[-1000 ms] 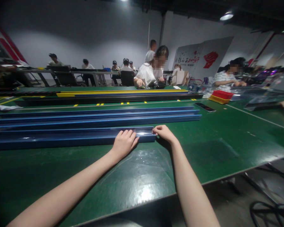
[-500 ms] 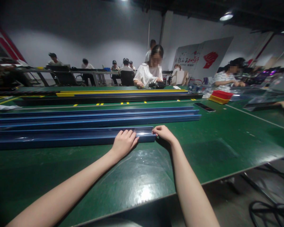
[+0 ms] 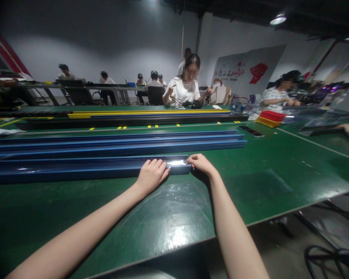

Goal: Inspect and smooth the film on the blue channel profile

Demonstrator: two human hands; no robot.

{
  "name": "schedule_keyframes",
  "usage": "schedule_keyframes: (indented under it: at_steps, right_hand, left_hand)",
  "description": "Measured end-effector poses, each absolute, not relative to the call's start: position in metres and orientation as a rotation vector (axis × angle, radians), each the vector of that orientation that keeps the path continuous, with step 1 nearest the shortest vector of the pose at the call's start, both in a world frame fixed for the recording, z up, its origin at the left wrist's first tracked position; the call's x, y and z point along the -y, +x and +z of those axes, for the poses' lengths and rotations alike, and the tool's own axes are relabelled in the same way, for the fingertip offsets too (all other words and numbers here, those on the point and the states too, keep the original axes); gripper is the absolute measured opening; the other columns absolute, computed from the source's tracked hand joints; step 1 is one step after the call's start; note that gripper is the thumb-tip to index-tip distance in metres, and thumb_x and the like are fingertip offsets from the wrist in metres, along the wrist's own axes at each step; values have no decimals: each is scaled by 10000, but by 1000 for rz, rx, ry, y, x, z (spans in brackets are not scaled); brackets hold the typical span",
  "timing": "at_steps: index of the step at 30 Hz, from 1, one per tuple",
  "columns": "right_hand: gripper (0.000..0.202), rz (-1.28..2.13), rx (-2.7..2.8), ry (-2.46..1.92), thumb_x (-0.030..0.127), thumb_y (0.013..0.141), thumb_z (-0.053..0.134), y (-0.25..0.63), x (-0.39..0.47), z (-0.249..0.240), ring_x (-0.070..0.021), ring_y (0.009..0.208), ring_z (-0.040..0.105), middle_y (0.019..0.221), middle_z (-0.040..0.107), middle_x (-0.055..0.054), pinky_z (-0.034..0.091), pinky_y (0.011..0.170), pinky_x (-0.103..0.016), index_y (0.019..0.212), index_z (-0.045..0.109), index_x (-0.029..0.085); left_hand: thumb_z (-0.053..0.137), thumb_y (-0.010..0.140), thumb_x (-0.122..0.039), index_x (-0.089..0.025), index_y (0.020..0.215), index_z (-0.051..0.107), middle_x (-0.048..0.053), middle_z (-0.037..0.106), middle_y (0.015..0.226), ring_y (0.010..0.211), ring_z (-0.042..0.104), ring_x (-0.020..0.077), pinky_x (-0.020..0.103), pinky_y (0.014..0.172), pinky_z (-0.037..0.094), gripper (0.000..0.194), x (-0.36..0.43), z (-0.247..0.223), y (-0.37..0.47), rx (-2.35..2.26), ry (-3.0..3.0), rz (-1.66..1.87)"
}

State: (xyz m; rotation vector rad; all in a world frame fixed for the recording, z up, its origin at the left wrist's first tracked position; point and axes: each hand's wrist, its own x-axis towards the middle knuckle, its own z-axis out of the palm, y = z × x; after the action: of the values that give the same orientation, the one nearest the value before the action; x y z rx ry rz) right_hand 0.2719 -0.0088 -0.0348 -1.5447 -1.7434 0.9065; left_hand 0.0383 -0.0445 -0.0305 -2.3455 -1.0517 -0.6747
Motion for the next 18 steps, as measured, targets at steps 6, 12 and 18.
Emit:
schedule_keyframes:
  at_steps: [6,12,18]
  right_hand:
    - [216,863,1770,-1581,342,661,497,273,8,-34,-91,510,435,490,492,26,311,540,-227,589,569,152]
    - [234,857,1776,-1627,355,664,493,271,10,-32,-96,505,439,486,494,24,311,531,-229,617,589,147]
    - [250,841,1790,-1647,360,664,496,270,11,-30,-97,506,444,485,504,21,314,535,-230,620,612,144]
  left_hand:
    - [414,877,-313,-156,783,567,54,594,740,724,521,197,324,638,286,238,44,-32,38,1043,-2336,-678]
    - [399,883,-315,-157,788,565,51,591,741,728,519,195,323,635,284,248,43,-33,38,1053,-2343,-668]
    - [395,888,-318,-149,806,570,61,592,742,728,518,197,324,640,285,256,44,-32,38,1078,-2364,-650]
